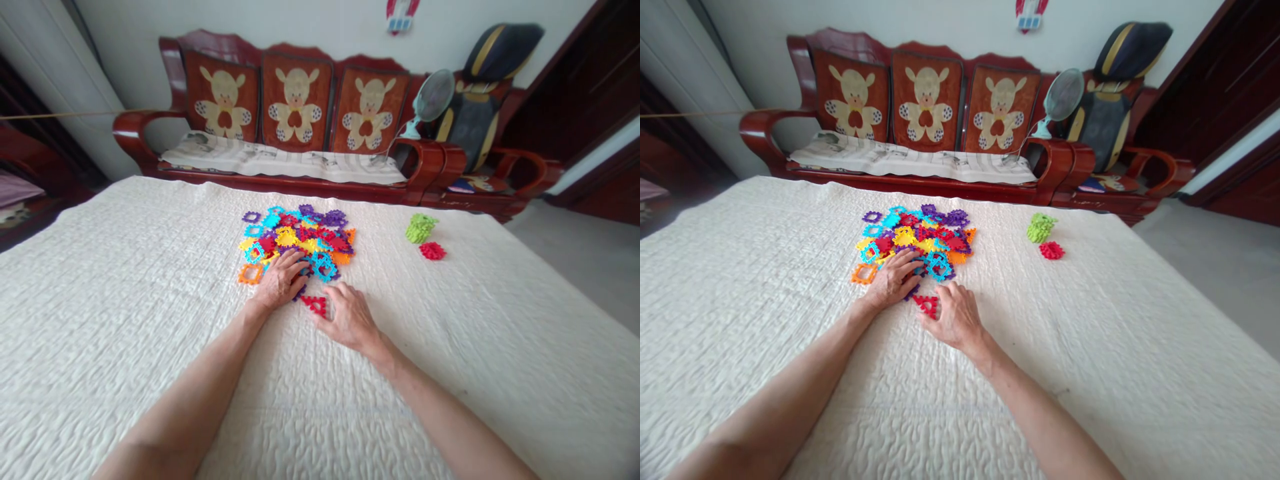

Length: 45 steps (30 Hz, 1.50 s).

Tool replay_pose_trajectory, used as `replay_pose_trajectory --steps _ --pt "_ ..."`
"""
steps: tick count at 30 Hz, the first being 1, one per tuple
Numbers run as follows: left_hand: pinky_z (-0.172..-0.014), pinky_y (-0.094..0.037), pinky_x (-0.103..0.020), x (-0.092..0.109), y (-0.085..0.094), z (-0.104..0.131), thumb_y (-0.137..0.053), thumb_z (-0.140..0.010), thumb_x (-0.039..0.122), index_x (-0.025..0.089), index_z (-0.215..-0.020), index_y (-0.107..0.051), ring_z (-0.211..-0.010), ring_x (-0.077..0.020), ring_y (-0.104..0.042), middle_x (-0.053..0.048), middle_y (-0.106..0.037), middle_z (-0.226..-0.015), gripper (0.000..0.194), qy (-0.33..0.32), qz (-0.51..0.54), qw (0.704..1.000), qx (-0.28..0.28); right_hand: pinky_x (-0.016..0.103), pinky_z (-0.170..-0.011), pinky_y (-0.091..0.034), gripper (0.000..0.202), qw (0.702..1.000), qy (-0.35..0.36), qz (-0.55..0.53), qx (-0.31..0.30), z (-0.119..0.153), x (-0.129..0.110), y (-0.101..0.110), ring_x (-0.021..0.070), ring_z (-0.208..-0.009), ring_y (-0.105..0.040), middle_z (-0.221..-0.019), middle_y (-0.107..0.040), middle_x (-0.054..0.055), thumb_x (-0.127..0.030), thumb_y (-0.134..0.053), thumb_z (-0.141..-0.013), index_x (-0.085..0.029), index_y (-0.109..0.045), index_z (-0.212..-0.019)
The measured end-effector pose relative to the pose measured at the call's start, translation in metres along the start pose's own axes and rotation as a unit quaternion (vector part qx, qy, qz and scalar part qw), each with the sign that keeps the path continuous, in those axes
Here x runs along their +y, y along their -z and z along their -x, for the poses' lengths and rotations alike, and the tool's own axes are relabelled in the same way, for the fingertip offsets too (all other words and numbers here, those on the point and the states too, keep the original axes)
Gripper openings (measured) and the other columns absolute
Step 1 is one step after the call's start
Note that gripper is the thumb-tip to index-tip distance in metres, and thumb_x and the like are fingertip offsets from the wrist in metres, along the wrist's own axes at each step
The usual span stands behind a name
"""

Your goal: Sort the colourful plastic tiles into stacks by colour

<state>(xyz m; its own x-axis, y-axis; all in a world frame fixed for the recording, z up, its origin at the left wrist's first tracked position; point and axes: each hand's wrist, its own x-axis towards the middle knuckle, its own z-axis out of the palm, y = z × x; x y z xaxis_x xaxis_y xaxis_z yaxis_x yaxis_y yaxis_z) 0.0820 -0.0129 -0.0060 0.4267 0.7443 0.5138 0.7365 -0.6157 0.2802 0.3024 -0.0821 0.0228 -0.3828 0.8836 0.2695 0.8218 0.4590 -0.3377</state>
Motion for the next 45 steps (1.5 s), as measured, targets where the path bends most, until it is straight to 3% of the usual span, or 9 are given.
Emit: replay_pose_trajectory --steps 4,10,13,18,24,29,32,41,45 --pt "-0.114 -0.042 -0.053 0.000 -0.001 -0.001 -0.050 -0.096 0.037 0.020 -0.124 -0.066 -0.138 -0.0299 -0.047 -0.011 -0.059 -0.142 0.036 -0.003 -0.005 1.000 0.007 0.042 -0.086 -0.048 0.042 0.999 -0.009 0.032 0.003 0.007 -0.006 -0.005 0.0279 -0.095 -0.060 -0.100 -0.063 0.011 -0.052 -0.072 -0.079 -0.019 -0.066 -0.105" --pt "-0.113 -0.044 -0.053 -0.002 -0.003 -0.002 -0.050 -0.096 0.037 0.024 -0.123 -0.067 -0.136 -0.0290 -0.049 -0.009 -0.060 -0.140 0.035 -0.008 0.003 1.000 0.018 0.037 -0.087 -0.049 0.032 0.999 0.020 -0.038 -0.001 -0.002 0.017 0.002 0.0229 -0.094 -0.062 -0.100 -0.064 0.008 -0.033 -0.069 -0.081 -0.018 -0.064 -0.109" --pt "-0.112 -0.045 -0.054 -0.007 -0.006 0.000 -0.051 -0.095 0.037 0.026 -0.125 -0.066 -0.137 -0.0295 -0.049 -0.008 -0.059 -0.141 0.035 -0.018 0.007 0.999 0.025 0.034 -0.088 -0.050 0.033 0.999 0.001 -0.048 0.026 -0.009 0.045 0.016 0.0218 -0.096 -0.062 -0.101 -0.066 0.007 -0.027 -0.067 -0.080 -0.019 -0.063 -0.111" --pt "-0.112 -0.045 -0.053 -0.021 -0.015 0.001 -0.055 -0.094 0.038 0.025 -0.124 -0.066 -0.135 -0.0303 -0.051 -0.008 -0.060 -0.140 0.035 -0.048 -0.011 0.998 0.038 0.034 -0.089 -0.050 0.037 0.989 -0.112 -0.003 0.093 -0.010 0.107 0.036 0.0217 -0.094 -0.063 -0.102 -0.067 0.009 -0.021 -0.062 -0.081 -0.017 -0.063 -0.117" --pt "-0.112 -0.045 -0.051 -0.023 -0.015 0.002 -0.056 -0.092 0.037 0.025 -0.124 -0.067 -0.135 -0.0308 -0.052 -0.008 -0.061 -0.140 0.035 -0.051 -0.024 0.998 0.041 0.036 -0.097 -0.047 0.040 0.979 -0.169 0.026 0.108 -0.001 0.150 0.032 0.0225 -0.103 -0.062 -0.109 -0.068 0.010 -0.011 -0.055 -0.081 -0.017 -0.065 -0.120" --pt "-0.111 -0.046 -0.051 -0.025 -0.016 0.002 -0.056 -0.093 0.038 0.026 -0.124 -0.067 -0.134 -0.0306 -0.053 -0.008 -0.062 -0.139 0.035 -0.053 -0.025 0.997 0.045 0.037 -0.098 -0.048 0.045 0.975 -0.178 0.013 0.132 -0.001 0.154 0.027 0.0243 -0.105 -0.062 -0.112 -0.067 0.012 -0.017 -0.061 -0.078 -0.016 -0.064 -0.123" --pt "-0.111 -0.047 -0.052 -0.026 -0.018 0.002 -0.057 -0.092 0.038 0.025 -0.124 -0.066 -0.133 -0.0310 -0.053 -0.008 -0.062 -0.138 0.035 -0.057 -0.024 0.997 0.049 0.039 -0.096 -0.049 0.036 0.977 -0.168 0.012 0.130 -0.001 0.152 0.027 0.0246 -0.101 -0.063 -0.106 -0.069 0.011 -0.020 -0.063 -0.078 -0.018 -0.069 -0.114" --pt "-0.108 -0.050 -0.051 -0.012 -0.009 0.001 -0.057 -0.091 0.032 0.027 -0.114 -0.069 -0.128 -0.0279 -0.057 -0.007 -0.065 -0.132 0.027 -0.030 0.010 0.998 0.059 0.034 -0.085 -0.050 0.013 0.986 -0.037 -0.103 0.130 -0.009 0.128 0.019 0.0195 -0.086 -0.064 -0.092 -0.069 0.004 -0.023 -0.063 -0.080 -0.022 -0.070 -0.091" --pt "-0.099 -0.054 -0.044 -0.007 -0.007 0.000 -0.056 -0.092 0.030 0.024 -0.102 -0.068 -0.114 -0.0235 -0.063 -0.008 -0.068 -0.120 0.017 -0.016 0.021 0.996 0.087 0.035 -0.084 -0.050 0.011 0.978 -0.003 -0.114 0.177 -0.011 0.114 0.017 0.0199 -0.088 -0.064 -0.092 -0.067 0.006 -0.026 -0.060 -0.084 -0.020 -0.068 -0.088"
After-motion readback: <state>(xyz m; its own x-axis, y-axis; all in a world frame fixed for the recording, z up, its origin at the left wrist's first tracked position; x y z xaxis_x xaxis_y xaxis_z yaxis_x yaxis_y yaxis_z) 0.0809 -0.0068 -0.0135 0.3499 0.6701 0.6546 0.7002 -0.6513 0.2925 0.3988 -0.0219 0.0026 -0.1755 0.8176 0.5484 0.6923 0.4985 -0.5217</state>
